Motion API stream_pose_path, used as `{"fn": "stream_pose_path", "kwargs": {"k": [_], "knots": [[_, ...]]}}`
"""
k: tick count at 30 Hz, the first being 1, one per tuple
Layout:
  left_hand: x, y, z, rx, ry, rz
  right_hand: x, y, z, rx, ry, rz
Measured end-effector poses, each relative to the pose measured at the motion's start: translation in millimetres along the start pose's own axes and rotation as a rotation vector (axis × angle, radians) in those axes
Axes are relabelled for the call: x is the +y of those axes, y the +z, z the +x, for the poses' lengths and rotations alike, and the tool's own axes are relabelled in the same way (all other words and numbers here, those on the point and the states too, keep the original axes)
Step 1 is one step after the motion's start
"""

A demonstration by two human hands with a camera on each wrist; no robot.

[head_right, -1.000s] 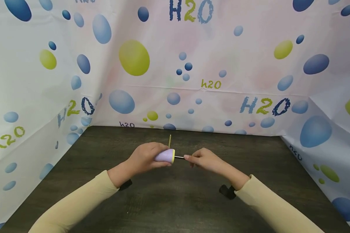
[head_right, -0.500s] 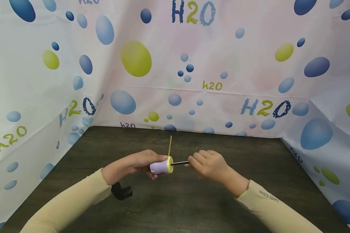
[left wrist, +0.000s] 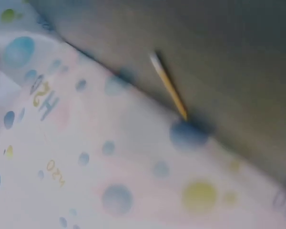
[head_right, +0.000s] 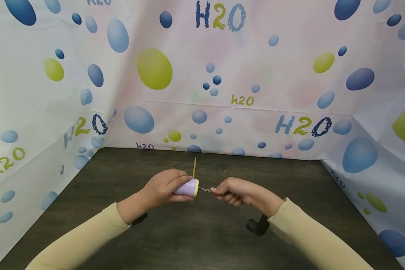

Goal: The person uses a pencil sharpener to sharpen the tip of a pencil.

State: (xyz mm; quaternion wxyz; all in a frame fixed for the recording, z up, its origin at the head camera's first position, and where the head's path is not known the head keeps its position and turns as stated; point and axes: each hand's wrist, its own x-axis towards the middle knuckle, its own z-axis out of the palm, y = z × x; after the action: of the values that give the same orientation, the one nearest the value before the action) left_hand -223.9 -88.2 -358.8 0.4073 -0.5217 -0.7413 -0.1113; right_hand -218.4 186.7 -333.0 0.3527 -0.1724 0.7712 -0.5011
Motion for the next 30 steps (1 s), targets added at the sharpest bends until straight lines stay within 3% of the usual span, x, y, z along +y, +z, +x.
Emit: {"fn": "stream_pose_path", "kwargs": {"k": [1,3,4,6,8,10,12,14,17,21,24,27,30], "knots": [[-1.8,0.7,-0.5,0.054,0.087,0.056,1,-2.6,1,-0.063,0.061,0.070],[-4.4,1.8,-0.3,0.088,0.152,0.085,3,-5.6,1,-0.118,0.094,0.109],[-4.9,2.0,-0.1,0.076,0.140,0.083,3,-5.6,2,-0.101,0.065,0.083],[-4.3,0.6,0.3,0.022,0.051,0.062,4,-3.4,2,0.006,-0.048,-0.067],[-2.7,-1.6,1.5,-0.078,-0.104,0.007,3,1.1,1,0.181,-0.196,-0.322],[-0.9,-4.6,4.5,-0.203,-0.320,-0.124,4,6.3,-1,0.389,-0.384,-0.662],[-1.7,-7.7,8.4,-0.325,-0.572,-0.329,5,9.0,-1,0.612,-0.603,-0.983],[-5.3,-10.7,12.8,-0.419,-0.818,-0.552,5,8.9,-1,0.812,-0.837,-1.218],[-13.0,-14.4,16.0,-0.548,-1.081,-0.940,5,4.3,-1,0.954,-1.146,-1.415],[-16.8,-16.2,15.4,-0.708,-1.273,-1.317,2,-0.1,-3,0.986,-1.435,-1.580],[-12.9,-13.9,15.0,-0.763,-1.333,-1.419,2,0.6,-2,1.016,-1.580,-1.615],[-5.9,-8.8,15.3,-0.757,-1.352,-1.439,5,3.9,0,1.031,-1.602,-1.565],[1.6,-4.5,16.5,-0.685,-1.323,-1.342,12,7.4,0,1.004,-1.475,-1.458]]}}
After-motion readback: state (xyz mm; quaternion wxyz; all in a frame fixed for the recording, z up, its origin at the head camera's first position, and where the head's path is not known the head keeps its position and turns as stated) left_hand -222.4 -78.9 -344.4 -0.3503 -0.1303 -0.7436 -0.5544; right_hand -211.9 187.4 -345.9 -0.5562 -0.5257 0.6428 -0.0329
